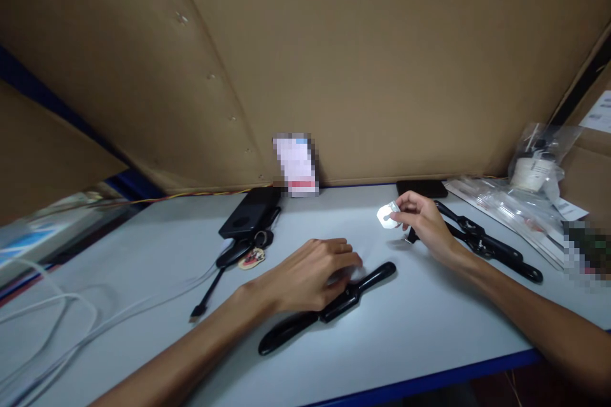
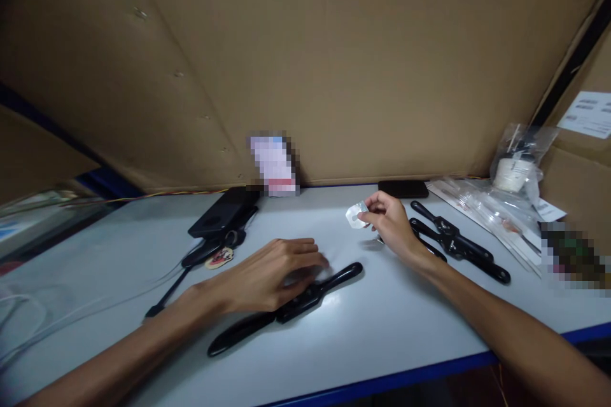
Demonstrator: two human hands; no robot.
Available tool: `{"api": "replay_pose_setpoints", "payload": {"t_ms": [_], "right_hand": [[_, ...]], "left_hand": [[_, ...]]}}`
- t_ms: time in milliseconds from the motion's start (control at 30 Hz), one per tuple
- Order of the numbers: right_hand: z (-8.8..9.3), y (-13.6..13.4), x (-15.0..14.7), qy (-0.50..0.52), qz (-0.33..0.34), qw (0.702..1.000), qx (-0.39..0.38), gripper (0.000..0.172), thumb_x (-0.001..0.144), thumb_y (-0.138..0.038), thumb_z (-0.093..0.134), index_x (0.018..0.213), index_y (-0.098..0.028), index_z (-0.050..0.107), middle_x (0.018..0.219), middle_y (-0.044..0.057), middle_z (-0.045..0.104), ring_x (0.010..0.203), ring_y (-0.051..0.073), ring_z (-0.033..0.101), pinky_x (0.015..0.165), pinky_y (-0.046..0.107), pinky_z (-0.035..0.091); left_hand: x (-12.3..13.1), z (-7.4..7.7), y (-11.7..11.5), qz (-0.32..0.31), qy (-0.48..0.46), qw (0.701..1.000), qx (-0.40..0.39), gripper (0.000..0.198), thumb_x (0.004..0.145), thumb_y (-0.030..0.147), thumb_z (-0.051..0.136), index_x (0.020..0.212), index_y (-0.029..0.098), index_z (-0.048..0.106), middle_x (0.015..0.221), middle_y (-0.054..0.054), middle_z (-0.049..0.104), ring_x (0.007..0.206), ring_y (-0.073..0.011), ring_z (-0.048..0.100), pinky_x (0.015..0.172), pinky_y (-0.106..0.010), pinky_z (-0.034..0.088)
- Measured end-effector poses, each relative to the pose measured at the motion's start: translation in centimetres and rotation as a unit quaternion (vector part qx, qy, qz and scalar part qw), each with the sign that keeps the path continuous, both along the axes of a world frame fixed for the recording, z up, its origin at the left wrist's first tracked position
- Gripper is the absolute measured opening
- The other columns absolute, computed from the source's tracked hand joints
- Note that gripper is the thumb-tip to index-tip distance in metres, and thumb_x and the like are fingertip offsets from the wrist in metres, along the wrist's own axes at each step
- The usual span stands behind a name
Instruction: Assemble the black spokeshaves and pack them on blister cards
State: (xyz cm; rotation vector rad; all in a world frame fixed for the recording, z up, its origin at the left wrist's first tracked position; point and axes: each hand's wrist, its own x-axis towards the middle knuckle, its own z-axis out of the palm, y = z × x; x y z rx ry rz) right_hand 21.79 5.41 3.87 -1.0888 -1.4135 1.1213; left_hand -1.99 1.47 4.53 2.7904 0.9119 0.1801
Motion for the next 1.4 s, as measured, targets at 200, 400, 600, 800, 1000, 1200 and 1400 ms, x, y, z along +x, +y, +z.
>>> {"api": "replay_pose_setpoints", "payload": {"t_ms": [200, 400, 600, 800, 1000, 1200, 1400], "right_hand": [[-0.3, 0.1, 0.0, 0.006, -0.001, 1.0, 0.007, 0.019, 0.066, -0.029, 0.07, 0.077, -0.021, 0.056, 0.07, -0.002, 0.061, 0.064, 0.014, 0.053, 0.055, 0.027, 0.04], [-0.3, 0.3, 0.1, 0.006, -0.005, 1.0, 0.003, 0.017, 0.067, -0.028, 0.07, 0.077, -0.021, 0.057, 0.071, -0.001, 0.063, 0.064, 0.014, 0.055, 0.055, 0.027, 0.04], [-0.4, 0.5, 0.2, -0.005, -0.002, 1.0, -0.003, 0.018, 0.067, -0.029, 0.07, 0.079, -0.02, 0.063, 0.072, 0.0, 0.064, 0.066, 0.015, 0.055, 0.055, 0.027, 0.04], [-0.9, 0.5, 0.1, -0.04, 0.028, 0.999, -0.025, 0.017, 0.071, -0.028, 0.066, 0.084, -0.018, 0.07, 0.077, 0.003, 0.067, 0.066, 0.015, 0.054, 0.055, 0.028, 0.04], [-0.8, 0.7, 0.4, -0.045, 0.022, 0.999, -0.012, 0.015, 0.071, -0.027, 0.065, 0.082, -0.018, 0.07, 0.075, 0.002, 0.066, 0.065, 0.015, 0.054, 0.054, 0.027, 0.041], [-1.0, 1.0, 0.5, -0.037, 0.015, 0.999, 0.006, 0.012, 0.07, -0.025, 0.065, 0.079, -0.019, 0.07, 0.074, 0.002, 0.068, 0.068, 0.016, 0.058, 0.054, 0.026, 0.041], [-1.2, 0.9, 0.2, -0.042, 0.035, 0.998, 0.016, 0.014, 0.071, -0.028, 0.065, 0.081, -0.019, 0.069, 0.078, 0.003, 0.071, 0.07, 0.017, 0.061, 0.056, 0.026, 0.042]], "left_hand": [[0.3, -1.2, -0.3, -0.052, -0.014, 0.997, 0.06, 0.081, 0.07, -0.001, 0.048, 0.142, 0.035, 0.047, 0.123, -0.009, 0.053, 0.102, -0.0242, 0.054, 0.085, -0.04, 0.049], [0.6, -1.3, -0.5, -0.073, -0.024, 0.99, 0.121, 0.06, 0.073, 0.001, 0.051, 0.121, 0.032, 0.067, 0.137, -0.01, 0.048, 0.123, -0.0327, 0.046, 0.095, -0.049, 0.044], [0.4, -1.4, 0.3, 0.038, -0.01, 0.988, 0.148, 0.02, 0.09, 0.029, 0.051, 0.088, 0.017, 0.067, 0.112, -0.014, 0.059, 0.103, -0.0312, 0.052, 0.087, -0.048, 0.043], [0.8, -2.5, 0.9, 0.133, 0.067, 0.986, 0.08, 0.047, 0.103, 0.036, 0.025, 0.076, 0.018, 0.059, 0.078, -0.007, 0.062, 0.078, -0.0231, 0.055, 0.073, -0.038, 0.041], [-1.2, 0.0, 1.8, 0.143, 0.052, 0.987, -0.06, 0.036, 0.098, 0.051, 0.04, 0.091, 0.021, 0.058, 0.085, -0.003, 0.062, 0.074, -0.0193, 0.057, 0.066, -0.03, 0.038], [-2.0, 1.0, 1.7, 0.11, 0.063, 0.988, -0.09, 0.026, 0.091, 0.045, 0.055, 0.086, 0.021, 0.058, 0.093, -0.004, 0.061, 0.08, -0.0196, 0.057, 0.068, -0.03, 0.039], [-1.2, 0.4, 0.9, 0.171, 0.03, 0.984, -0.049, 0.039, 0.094, 0.059, 0.046, 0.093, 0.02, 0.053, 0.088, -0.004, 0.06, 0.07, -0.019, 0.054, 0.062, -0.03, 0.036]]}}
